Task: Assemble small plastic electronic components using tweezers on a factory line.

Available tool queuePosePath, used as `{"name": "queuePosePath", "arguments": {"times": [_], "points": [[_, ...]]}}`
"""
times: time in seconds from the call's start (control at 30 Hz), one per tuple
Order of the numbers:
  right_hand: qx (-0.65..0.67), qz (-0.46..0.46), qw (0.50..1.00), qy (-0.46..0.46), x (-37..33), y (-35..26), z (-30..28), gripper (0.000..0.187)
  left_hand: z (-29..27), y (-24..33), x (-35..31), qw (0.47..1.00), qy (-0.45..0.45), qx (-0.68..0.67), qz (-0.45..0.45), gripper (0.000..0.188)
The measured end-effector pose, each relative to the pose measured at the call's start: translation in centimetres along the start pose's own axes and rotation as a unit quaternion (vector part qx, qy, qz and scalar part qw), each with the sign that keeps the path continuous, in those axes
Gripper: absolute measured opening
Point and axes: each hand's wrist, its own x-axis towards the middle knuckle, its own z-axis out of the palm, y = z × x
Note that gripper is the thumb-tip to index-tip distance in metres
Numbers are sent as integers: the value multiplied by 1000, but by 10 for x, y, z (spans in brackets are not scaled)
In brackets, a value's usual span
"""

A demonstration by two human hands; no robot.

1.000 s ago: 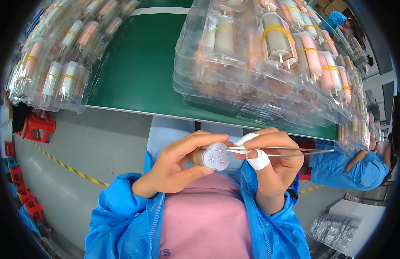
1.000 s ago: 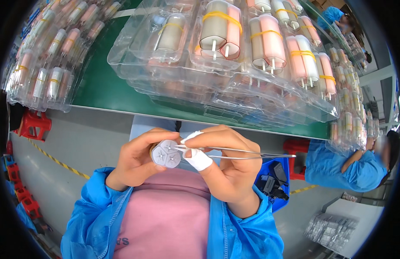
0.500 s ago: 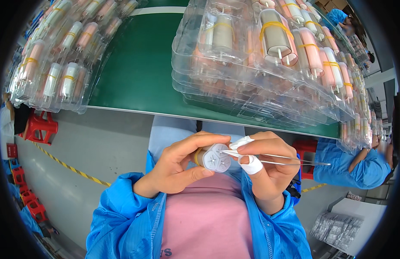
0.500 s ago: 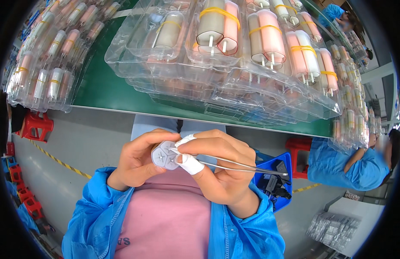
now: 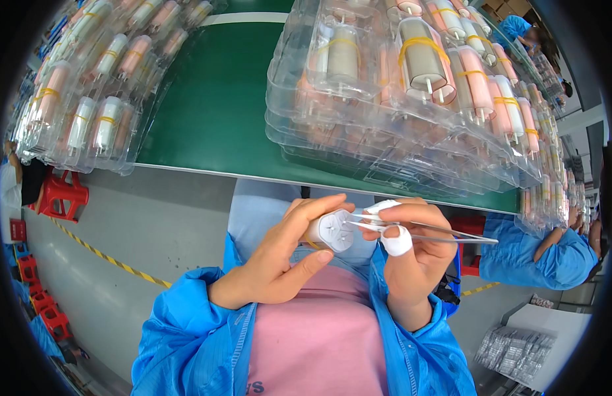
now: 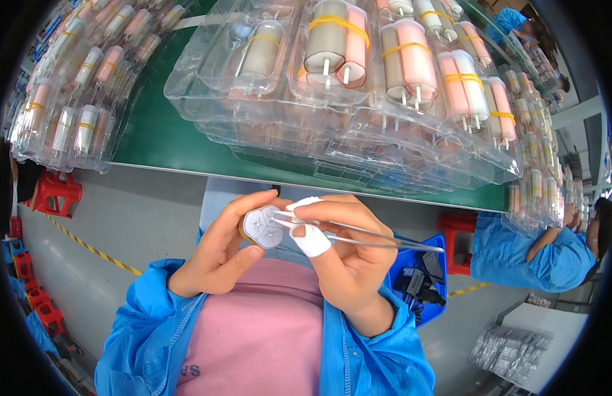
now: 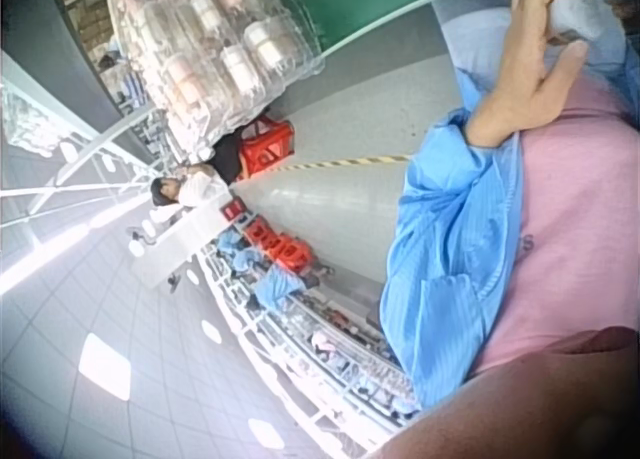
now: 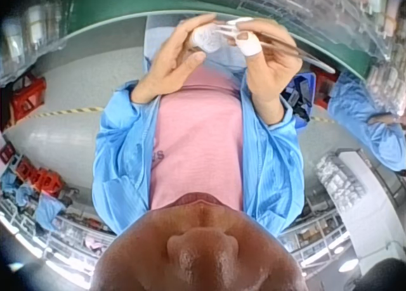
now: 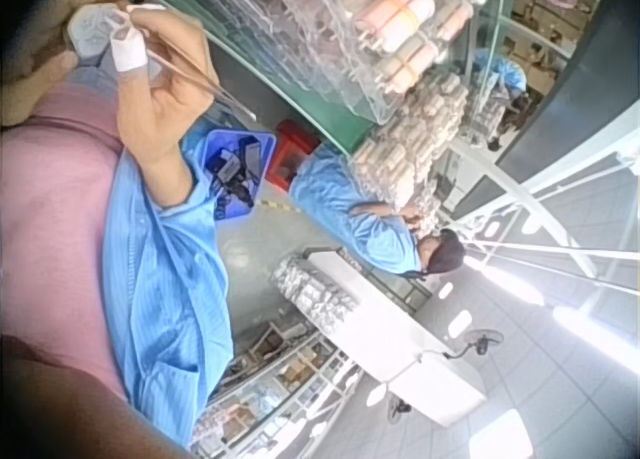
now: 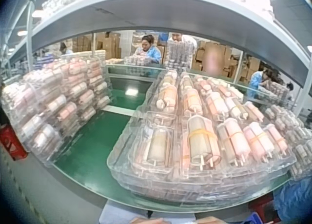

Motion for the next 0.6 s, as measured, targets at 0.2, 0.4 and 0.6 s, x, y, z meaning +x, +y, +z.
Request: {"name": "queuePosePath", "arguments": {"times": [0.2,0.4,0.6], "points": [[-76,-64,994,-41,-2,-6,5,19,2,2,5,991,31,105,71,55],[-91,-77,991,-53,0,-5,7,18,4,0,2,993,50,80,65,54],[-117,-89,986,-72,4,-5,6,17,4,-1,2,994,57,75,59,53]]}}
